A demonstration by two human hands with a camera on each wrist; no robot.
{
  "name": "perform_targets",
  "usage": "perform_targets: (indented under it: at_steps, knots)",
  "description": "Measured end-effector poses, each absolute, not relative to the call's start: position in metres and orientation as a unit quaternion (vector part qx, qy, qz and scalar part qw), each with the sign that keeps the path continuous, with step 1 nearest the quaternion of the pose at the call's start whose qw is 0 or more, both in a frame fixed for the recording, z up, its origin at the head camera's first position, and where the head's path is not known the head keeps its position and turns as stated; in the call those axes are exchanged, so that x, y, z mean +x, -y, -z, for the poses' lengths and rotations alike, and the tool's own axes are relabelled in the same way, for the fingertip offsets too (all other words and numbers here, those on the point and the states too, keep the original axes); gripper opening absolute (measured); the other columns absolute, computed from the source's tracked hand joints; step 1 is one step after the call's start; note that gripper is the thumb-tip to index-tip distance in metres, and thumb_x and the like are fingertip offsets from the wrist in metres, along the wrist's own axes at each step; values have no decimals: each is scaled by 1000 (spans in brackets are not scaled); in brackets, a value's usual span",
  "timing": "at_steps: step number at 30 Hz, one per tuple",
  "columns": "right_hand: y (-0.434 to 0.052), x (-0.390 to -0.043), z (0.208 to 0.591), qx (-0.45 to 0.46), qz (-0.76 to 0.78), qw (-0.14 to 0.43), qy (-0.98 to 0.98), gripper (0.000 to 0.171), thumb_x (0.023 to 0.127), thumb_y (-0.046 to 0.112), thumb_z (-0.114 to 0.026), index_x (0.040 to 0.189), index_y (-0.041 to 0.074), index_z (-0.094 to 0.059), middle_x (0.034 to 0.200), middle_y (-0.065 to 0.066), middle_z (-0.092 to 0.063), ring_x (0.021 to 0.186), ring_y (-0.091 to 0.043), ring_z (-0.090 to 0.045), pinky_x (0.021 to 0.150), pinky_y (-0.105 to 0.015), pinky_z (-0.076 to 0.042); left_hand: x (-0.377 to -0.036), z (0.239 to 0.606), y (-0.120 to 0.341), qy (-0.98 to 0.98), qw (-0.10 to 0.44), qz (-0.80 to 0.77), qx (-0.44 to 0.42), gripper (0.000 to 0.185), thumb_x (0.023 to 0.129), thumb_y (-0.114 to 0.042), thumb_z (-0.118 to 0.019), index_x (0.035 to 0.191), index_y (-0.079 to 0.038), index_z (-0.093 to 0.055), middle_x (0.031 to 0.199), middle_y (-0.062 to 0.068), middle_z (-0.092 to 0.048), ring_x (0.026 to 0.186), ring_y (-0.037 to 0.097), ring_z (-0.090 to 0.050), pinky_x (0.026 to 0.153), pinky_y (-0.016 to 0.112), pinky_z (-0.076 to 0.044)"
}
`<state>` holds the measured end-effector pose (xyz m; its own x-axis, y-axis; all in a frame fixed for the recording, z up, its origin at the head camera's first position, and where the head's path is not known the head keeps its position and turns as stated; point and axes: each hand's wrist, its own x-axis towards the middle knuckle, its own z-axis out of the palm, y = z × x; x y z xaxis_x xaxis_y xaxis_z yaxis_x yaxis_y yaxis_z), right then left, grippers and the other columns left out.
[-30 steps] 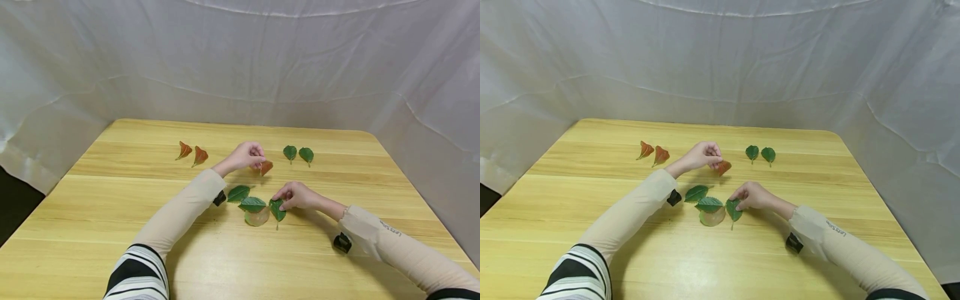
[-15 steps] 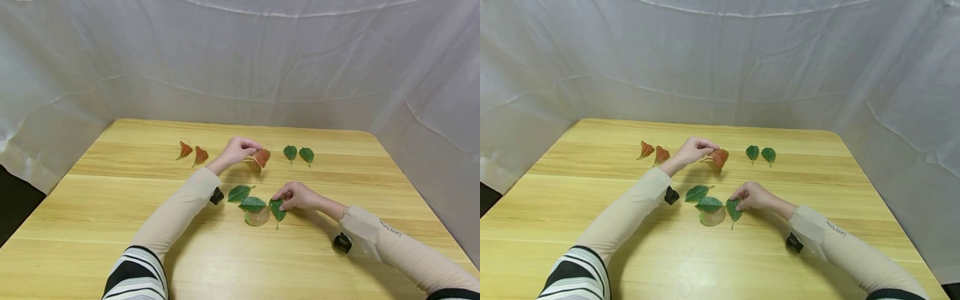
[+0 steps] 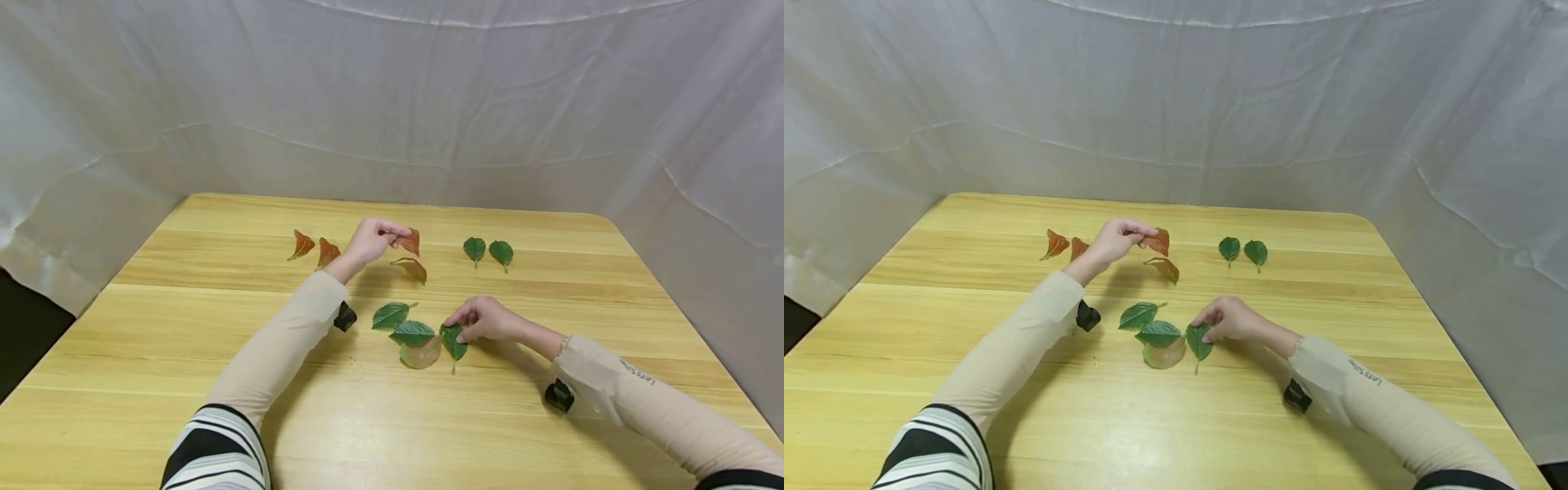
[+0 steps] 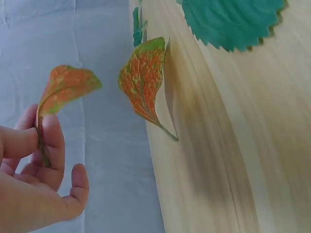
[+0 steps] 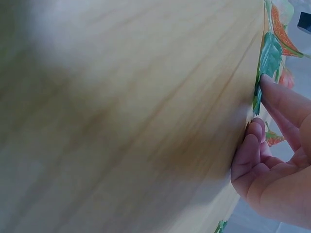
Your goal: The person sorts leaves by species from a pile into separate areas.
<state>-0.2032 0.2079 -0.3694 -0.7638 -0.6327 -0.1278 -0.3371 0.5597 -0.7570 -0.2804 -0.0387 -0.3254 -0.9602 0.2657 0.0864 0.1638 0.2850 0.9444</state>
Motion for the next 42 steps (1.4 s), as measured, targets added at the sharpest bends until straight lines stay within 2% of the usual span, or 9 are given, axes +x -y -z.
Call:
perform_targets:
  at_steps: [3, 7, 13, 21, 25, 32, 38, 42]
  knots:
    - [-208, -203, 369, -284, 373, 196, -862, 27, 70, -2, -72, 96, -7, -66, 80, -7, -53, 61, -12, -40, 53, -22, -38, -281, 325, 42, -806, 32, -580, 115, 24, 89, 4, -48, 105, 0, -66, 110, 13, -61, 94, 21, -57, 78, 28, -46]
    - [-207, -203, 369, -286, 368, 194, -863, 26, 70, -2, -71, 95, -6, -67, 80, -7, -53, 62, -12, -41, 53, -22, -38, -281, 324, 49, -814, 29, -573, 92, 22, 88, -1, -54, 107, -1, -65, 111, 13, -60, 102, 22, -54, 81, 33, -44]
    - [-208, -203, 369, -286, 366, 193, -864, 26, 70, -2, -71, 95, -6, -67, 81, -7, -54, 63, -12, -42, 54, -22, -40, -284, 328, 59, -819, 20, -570, 58, 21, 84, -5, -61, 105, -4, -67, 108, 11, -62, 97, 21, -56, 79, 35, -46]
    - [-209, -204, 371, -287, 368, 193, -863, 27, 69, -2, -72, 95, -7, -66, 79, -7, -54, 61, -11, -41, 53, -21, -39, -285, 332, 72, -826, 10, -562, 48, 19, 81, 0, -63, 100, 0, -67, 94, 12, -63, 86, 22, -56, 81, 38, -45]
    - [-210, -204, 370, -289, 368, 193, -862, 26, 70, -3, -71, 95, -7, -66, 77, -6, -53, 60, -11, -40, 52, -21, -38, -287, 333, 78, -832, 20, -553, 42, 24, 80, 3, -63, 103, 0, -66, 94, 14, -63, 86, 21, -55, 80, 36, -45]
    - [-210, -203, 370, -296, 371, 195, -858, 26, 70, -3, -71, 96, -8, -66, 74, -6, -54, 55, -9, -37, 50, -20, -36, -289, 337, 83, -830, 42, -554, 41, 31, 77, 10, -62, 107, 1, -64, 107, 16, -60, 91, 23, -54, 80, 35, -46]
    - [-210, -203, 370, -294, 372, 196, -858, 27, 70, -3, -71, 97, -7, -66, 75, -6, -54, 56, -10, -37, 50, -21, -35, -291, 339, 85, -839, 56, -540, 33, 34, 75, 14, -58, 107, 3, -63, 103, 16, -62, 90, 24, -54, 80, 37, -45]
    - [-210, -203, 369, -291, 371, 197, -860, 27, 70, -2, -71, 97, -7, -66, 74, -5, -53, 56, -9, -37, 50, -21, -35, -293, 342, 88, -847, 77, -525, 24, 33, 75, 14, -58, 105, 2, -64, 104, 15, -62, 95, 24, -54, 81, 34, -45]
